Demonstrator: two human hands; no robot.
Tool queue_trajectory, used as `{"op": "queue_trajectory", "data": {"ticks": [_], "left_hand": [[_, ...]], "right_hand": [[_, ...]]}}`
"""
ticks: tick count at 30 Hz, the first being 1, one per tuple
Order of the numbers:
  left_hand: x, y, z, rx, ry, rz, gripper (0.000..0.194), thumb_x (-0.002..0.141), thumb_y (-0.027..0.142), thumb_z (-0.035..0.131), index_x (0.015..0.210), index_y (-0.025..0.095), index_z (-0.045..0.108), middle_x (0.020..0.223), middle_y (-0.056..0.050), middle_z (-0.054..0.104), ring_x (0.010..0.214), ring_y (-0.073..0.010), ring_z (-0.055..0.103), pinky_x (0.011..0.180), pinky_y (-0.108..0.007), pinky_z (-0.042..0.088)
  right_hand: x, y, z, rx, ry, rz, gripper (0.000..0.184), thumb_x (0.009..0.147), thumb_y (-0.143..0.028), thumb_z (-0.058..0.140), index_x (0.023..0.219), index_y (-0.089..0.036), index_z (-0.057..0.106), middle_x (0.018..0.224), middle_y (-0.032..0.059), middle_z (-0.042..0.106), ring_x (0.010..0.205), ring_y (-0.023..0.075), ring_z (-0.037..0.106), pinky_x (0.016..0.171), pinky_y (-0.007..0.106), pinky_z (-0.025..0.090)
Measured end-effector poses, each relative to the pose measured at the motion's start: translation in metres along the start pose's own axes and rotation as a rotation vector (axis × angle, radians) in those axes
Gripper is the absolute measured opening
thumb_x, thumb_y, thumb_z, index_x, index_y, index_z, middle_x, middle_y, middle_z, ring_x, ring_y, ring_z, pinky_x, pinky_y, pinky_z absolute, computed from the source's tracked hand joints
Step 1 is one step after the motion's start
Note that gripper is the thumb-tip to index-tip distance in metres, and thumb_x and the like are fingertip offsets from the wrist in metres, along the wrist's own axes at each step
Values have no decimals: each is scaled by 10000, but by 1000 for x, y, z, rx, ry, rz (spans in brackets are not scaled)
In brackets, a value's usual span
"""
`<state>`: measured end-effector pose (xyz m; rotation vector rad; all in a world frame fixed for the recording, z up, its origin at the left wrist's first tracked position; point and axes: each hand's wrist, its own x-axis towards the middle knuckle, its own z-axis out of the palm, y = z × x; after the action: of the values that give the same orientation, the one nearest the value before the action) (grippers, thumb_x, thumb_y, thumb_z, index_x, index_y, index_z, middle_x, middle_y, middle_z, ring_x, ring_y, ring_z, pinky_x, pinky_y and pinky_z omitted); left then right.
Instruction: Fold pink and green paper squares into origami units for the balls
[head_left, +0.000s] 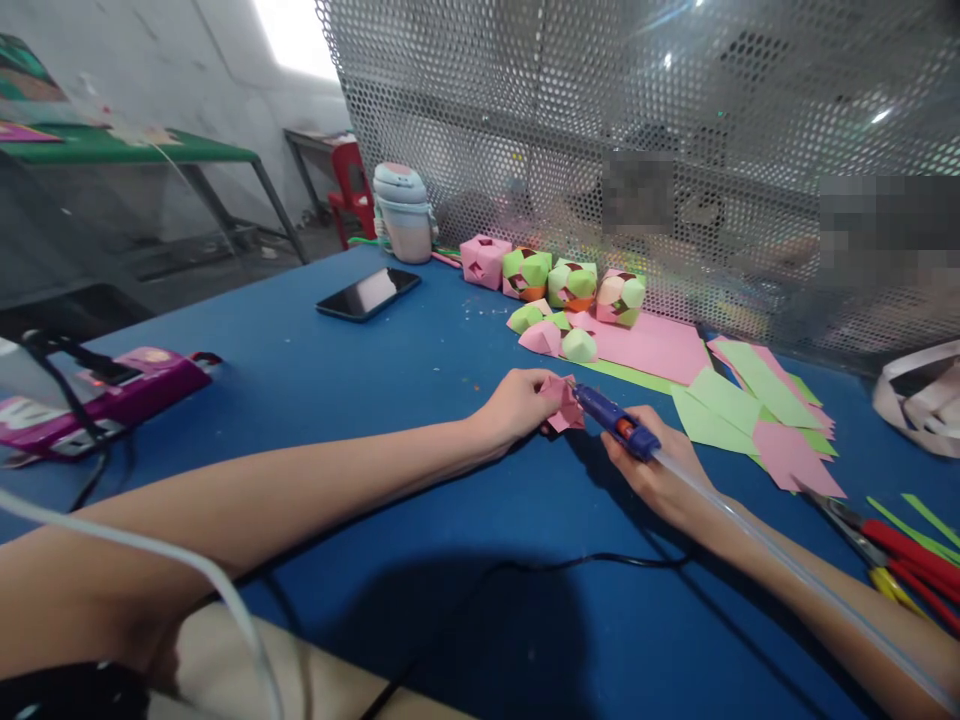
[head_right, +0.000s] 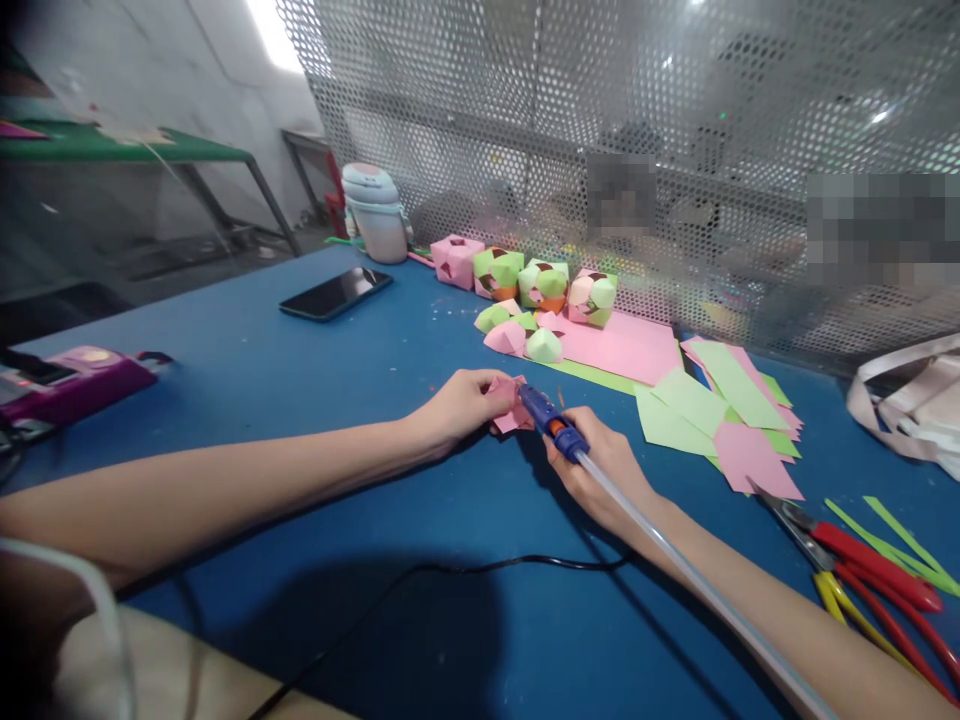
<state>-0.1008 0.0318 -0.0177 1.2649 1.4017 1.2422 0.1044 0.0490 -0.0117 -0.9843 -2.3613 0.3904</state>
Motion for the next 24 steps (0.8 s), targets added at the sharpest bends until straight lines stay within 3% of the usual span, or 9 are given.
{"op": "queue_trajectory", "data": {"ticks": [6,24], "left_hand": [[2,-2,0,19,-5,-22,116,673,63,513,695,140,596,591,17,572,472,-75,513,439,-197,427],[12,0,-4,28,-82,-100,114,661,41,539,636,146,574,526,19,555,412,-72,492,406,-201,406]], "right_hand": [[-5,8,1,-85,35,-29,163,864,-346,492,965,-219,489,773,40,637,584,163,581,537,279,409],[-3,6,0,-57,14,-37,134,845,-309,497,947,-222,486,755,30,639,552,152,561,526,268,405]]}}
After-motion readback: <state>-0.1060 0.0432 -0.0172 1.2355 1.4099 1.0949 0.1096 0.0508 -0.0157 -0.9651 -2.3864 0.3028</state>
